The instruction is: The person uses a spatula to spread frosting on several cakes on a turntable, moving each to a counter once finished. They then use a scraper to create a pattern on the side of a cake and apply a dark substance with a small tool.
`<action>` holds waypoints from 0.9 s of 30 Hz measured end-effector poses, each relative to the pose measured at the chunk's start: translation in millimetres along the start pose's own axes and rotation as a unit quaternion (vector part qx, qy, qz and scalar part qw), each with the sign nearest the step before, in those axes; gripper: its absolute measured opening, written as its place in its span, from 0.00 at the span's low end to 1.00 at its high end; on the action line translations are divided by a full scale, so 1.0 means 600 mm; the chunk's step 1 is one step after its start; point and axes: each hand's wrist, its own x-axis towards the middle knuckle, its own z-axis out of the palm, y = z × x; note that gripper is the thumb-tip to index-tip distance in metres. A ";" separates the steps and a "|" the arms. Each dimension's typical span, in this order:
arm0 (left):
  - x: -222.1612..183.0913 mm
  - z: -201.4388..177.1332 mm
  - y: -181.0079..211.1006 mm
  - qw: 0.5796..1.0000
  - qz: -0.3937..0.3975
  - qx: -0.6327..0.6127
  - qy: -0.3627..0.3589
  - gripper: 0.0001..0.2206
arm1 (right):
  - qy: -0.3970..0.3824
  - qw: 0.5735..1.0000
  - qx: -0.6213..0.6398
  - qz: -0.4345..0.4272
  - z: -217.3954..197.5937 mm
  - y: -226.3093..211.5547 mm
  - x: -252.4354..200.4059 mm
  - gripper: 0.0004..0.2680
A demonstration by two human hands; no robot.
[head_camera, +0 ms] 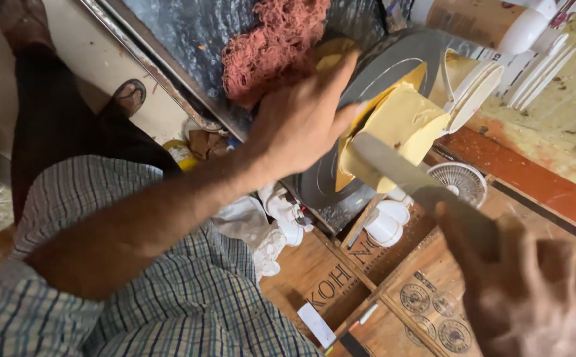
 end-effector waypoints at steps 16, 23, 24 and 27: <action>-0.119 0.028 0.046 0.991 -0.082 -0.084 0.058 0.38 | 0.103 0.576 0.600 0.545 0.537 -0.582 0.014 0.35; -0.110 0.022 0.058 0.981 -0.148 -0.107 0.069 0.33 | 0.262 0.488 0.719 0.421 0.376 -0.749 0.036 0.28; -0.105 0.024 0.064 0.975 -0.167 -0.131 0.070 0.33 | 0.409 0.472 0.661 0.417 0.369 -0.708 0.029 0.26; -0.102 0.024 0.072 0.977 -0.157 -0.123 0.077 0.32 | 0.253 0.048 0.904 0.341 0.357 -0.574 0.032 0.26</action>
